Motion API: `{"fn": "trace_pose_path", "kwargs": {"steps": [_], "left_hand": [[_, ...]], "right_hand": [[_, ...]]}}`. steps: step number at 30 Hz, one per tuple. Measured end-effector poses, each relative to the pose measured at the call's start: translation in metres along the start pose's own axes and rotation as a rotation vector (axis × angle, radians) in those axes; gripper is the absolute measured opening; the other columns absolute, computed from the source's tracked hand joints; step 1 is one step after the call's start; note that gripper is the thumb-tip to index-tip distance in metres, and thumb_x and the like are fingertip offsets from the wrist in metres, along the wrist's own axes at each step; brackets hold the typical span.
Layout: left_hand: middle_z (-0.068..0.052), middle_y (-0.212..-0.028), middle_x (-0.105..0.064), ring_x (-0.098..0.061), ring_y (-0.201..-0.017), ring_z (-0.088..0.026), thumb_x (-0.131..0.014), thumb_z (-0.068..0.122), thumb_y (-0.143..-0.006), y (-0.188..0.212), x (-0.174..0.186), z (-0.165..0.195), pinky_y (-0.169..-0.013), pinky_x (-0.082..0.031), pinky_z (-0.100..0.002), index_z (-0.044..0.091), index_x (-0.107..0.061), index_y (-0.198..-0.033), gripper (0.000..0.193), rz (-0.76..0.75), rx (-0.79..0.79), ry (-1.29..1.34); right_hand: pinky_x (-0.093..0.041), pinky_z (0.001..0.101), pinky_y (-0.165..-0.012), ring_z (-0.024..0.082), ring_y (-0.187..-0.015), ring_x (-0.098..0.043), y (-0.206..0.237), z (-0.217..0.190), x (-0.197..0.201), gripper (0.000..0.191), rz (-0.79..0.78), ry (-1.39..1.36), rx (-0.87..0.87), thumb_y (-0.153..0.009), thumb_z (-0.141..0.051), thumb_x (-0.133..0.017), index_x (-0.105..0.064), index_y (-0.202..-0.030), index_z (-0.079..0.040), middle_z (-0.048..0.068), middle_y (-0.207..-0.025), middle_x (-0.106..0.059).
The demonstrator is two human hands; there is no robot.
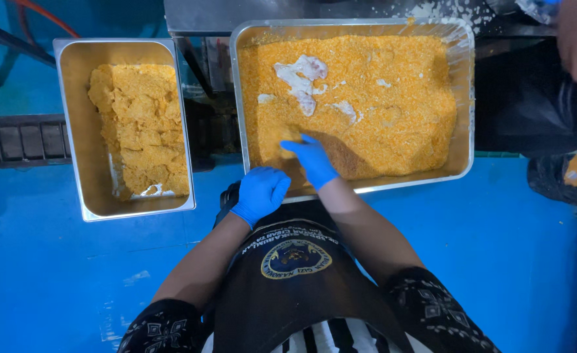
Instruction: The person, wearing blue gloves, presses raw chicken pieces into a large tray of orange breadcrumbs, turning and coating each piece by hand, then places the coated pieces into a smaller metal container beside the tray. A coworker across the table handles raw chicken and flour.
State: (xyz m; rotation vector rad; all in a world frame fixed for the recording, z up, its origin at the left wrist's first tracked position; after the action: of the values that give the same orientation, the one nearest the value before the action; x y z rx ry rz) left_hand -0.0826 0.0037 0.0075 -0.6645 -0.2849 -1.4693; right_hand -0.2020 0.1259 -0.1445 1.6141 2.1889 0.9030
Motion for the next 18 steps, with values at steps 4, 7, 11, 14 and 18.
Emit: {"fn": "trace_pose_path", "kwargs": {"steps": [4,7,11,14,18], "left_hand": [[-0.011,-0.079,-0.065,-0.062,-0.077,-0.036,-0.061,0.025,-0.095,-0.001,0.000,0.004,-0.070,-0.047,-0.050,0.013,-0.066,-0.083,0.017,0.000,-0.018,-0.017],[-0.011,-0.078,-0.065,-0.062,-0.077,-0.036,-0.062,0.025,-0.096,-0.002,-0.001,0.003,-0.071,-0.047,-0.049,0.012,-0.066,-0.083,0.019,-0.007,-0.005,-0.025],[-0.010,-0.079,-0.065,-0.063,-0.077,-0.035,-0.061,0.025,-0.096,-0.002,-0.001,0.003,-0.071,-0.048,-0.049,0.012,-0.066,-0.084,0.019,-0.003,-0.006,-0.013],[-0.010,-0.079,-0.065,-0.063,-0.077,-0.035,-0.061,0.025,-0.096,-0.001,0.000,0.002,-0.071,-0.048,-0.049,0.012,-0.066,-0.084,0.019,-0.002,-0.004,-0.007],[-0.010,-0.079,-0.065,-0.062,-0.077,-0.034,-0.061,0.023,-0.096,0.000,0.002,0.003,-0.072,-0.048,-0.048,0.012,-0.067,-0.085,0.017,0.020,-0.019,-0.007]], "right_hand": [[-0.056,0.0324,-0.080,0.018,-0.095,-0.067,0.002,-0.006,0.043,0.065,-0.034,0.068,0.169,-0.076,-0.031,-0.088,-0.068,-0.125,0.006,0.014,-0.107,-0.075],[-0.057,0.0329,-0.082,0.018,-0.096,-0.069,0.013,-0.043,0.071,0.062,0.040,0.261,0.374,-0.079,-0.030,-0.088,-0.067,-0.125,0.008,0.012,-0.108,-0.075],[-0.058,0.0359,-0.079,0.026,-0.090,-0.074,0.043,-0.090,0.078,0.059,0.192,0.623,0.483,-0.080,-0.030,-0.088,-0.066,-0.124,0.003,0.018,-0.103,-0.075],[-0.059,0.0364,-0.088,0.029,-0.105,-0.075,0.070,-0.109,0.044,0.048,0.012,0.678,0.597,-0.082,-0.034,-0.085,-0.072,-0.120,-0.007,0.018,-0.113,-0.077],[-0.052,0.0466,-0.098,0.040,-0.120,-0.062,0.078,-0.098,0.033,0.073,-0.005,0.914,0.523,-0.076,-0.038,-0.089,-0.061,-0.137,-0.011,0.022,-0.131,-0.064]]}}
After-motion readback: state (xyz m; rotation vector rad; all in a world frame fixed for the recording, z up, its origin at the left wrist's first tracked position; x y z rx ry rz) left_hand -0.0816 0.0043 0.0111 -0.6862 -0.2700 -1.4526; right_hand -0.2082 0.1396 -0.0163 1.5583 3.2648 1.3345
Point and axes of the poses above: each hand's wrist, its own y-axis away from the middle knuckle, its own x-axis out of the back of the hand, z = x × y, the point moved 10 cm from there along -y, towards the middle knuckle
